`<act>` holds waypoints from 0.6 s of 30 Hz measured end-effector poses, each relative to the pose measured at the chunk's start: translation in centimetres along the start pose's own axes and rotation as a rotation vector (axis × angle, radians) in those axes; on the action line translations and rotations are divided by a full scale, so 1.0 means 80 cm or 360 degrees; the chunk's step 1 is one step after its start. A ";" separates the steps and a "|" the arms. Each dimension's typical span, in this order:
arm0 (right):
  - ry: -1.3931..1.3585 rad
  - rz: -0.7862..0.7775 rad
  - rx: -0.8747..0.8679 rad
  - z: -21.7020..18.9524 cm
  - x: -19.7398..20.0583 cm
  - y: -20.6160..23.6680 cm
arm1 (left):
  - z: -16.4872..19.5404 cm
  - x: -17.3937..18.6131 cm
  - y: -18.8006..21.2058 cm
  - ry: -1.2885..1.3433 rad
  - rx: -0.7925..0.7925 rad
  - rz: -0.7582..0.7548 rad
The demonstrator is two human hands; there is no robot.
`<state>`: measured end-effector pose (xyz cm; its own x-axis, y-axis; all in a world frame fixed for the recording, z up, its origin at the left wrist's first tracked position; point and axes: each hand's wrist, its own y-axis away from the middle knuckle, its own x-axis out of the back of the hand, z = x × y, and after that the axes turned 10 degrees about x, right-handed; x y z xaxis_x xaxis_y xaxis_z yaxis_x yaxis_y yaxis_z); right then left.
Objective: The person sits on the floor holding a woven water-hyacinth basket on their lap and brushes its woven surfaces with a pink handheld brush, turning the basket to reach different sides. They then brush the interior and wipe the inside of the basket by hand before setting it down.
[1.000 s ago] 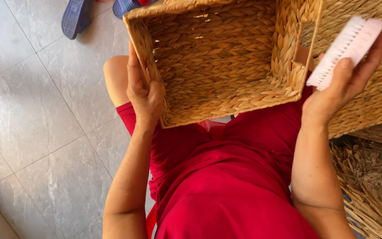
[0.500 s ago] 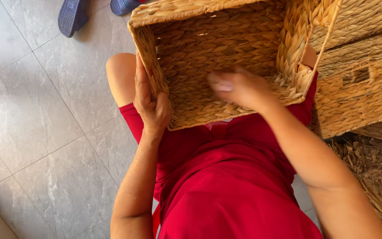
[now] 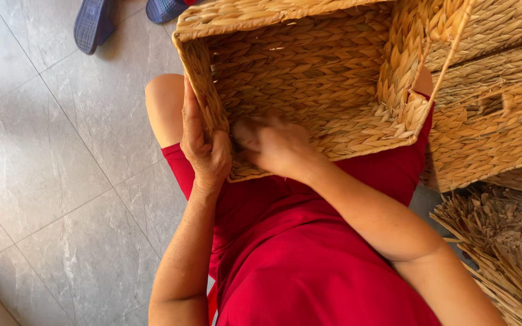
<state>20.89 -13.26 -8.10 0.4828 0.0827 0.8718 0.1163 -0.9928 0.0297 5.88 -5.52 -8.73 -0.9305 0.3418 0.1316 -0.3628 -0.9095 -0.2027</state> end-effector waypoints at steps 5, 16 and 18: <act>-0.0007 -0.0463 -0.0177 0.045 0.034 0.024 | -0.001 0.002 0.000 0.0062 -0.0001 -0.0019; 0.0252 -0.0413 -0.0561 0.063 0.049 0.044 | 0.007 0.003 -0.005 -0.0076 -0.0089 -0.0031; 0.0116 -0.0485 -0.0357 0.019 0.027 0.011 | 0.007 0.002 -0.006 0.0003 -0.0050 -0.0030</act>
<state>23.37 -13.79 -6.93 0.3916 0.3786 0.8387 0.0485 -0.9187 0.3920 5.96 -5.19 -8.11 -0.9235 0.3594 0.1342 -0.3818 -0.8950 -0.2304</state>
